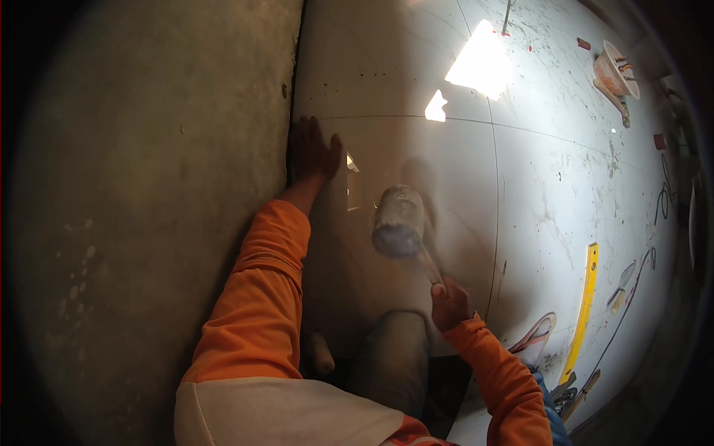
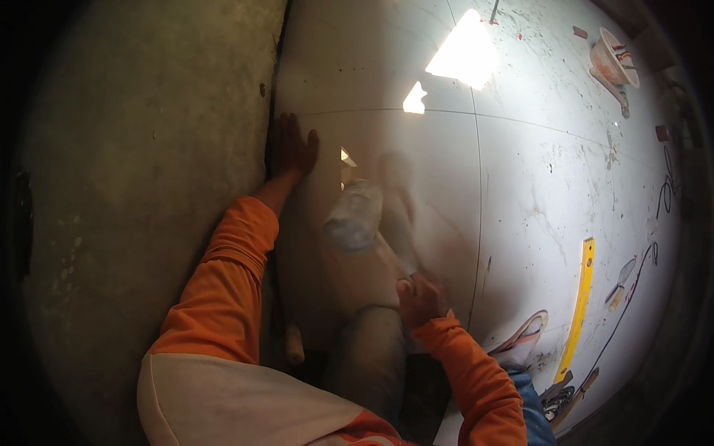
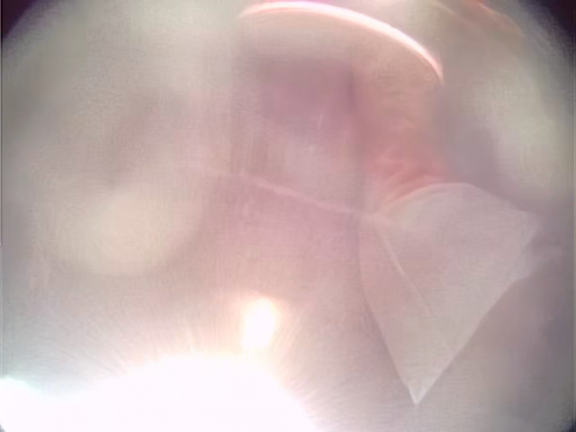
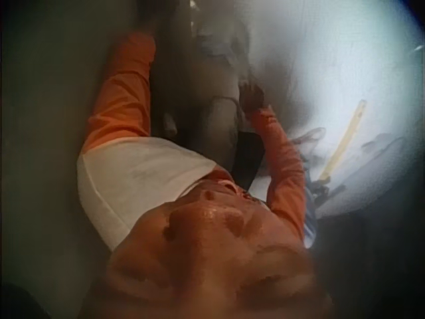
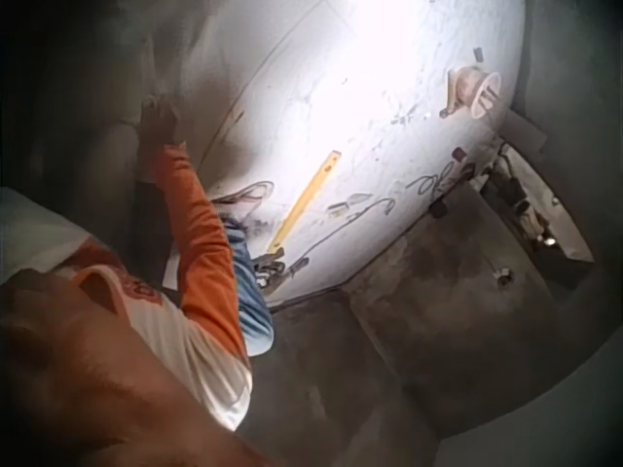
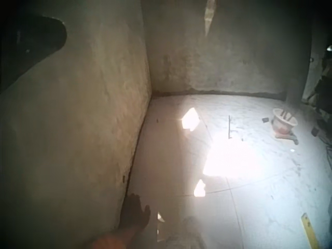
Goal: The person installs a floor tile by positioning it by hand on a layer of mortar and then tapping it into place using a rubber mallet.
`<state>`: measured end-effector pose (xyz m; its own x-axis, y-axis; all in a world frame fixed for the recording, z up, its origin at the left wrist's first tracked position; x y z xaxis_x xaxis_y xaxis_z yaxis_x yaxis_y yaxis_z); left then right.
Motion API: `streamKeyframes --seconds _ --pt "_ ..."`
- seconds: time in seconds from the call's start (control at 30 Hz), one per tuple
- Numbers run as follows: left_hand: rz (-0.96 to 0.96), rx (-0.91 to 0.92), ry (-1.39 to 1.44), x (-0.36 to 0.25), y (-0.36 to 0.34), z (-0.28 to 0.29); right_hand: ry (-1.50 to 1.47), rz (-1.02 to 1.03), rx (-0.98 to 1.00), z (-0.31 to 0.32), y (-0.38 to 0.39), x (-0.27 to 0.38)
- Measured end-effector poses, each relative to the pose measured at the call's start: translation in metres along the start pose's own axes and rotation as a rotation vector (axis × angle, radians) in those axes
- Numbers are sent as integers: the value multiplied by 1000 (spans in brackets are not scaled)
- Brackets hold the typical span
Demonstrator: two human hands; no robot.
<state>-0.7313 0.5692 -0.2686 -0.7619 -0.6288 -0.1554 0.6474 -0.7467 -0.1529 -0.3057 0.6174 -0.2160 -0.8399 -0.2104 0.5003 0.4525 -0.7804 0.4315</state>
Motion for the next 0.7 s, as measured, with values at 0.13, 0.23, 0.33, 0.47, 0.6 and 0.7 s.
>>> streamKeyframes --seconds 0.13,0.23,0.33,0.47,0.6,0.7 --pt "-22 -27 -22 -12 -5 -12 25 222 87 -14 -15 -18" --pt "17 -3 -50 14 1 -6 154 186 105 -20 1 21" --pt "-11 -3 -28 -1 1 -9 31 381 105 -21 11 6" --pt "-20 9 -43 -6 4 -19 166 279 105 -40 -8 -24" --pt "-16 -13 -39 -4 1 -15 -12 458 181 -15 7 29" --pt "-49 -11 -76 -4 0 -22 332 259 92 -25 -15 -16"
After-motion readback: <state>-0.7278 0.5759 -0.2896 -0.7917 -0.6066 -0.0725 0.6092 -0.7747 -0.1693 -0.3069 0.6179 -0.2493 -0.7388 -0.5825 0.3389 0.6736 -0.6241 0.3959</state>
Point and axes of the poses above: each hand's wrist, its own y-axis away from the middle knuckle, its own z-axis out of the back of the hand, x = y × z, the point moved 9 cm from there along -y, towards the middle knuckle, and after that the axes turned 12 degrees about -z, right-handed, at the moved point
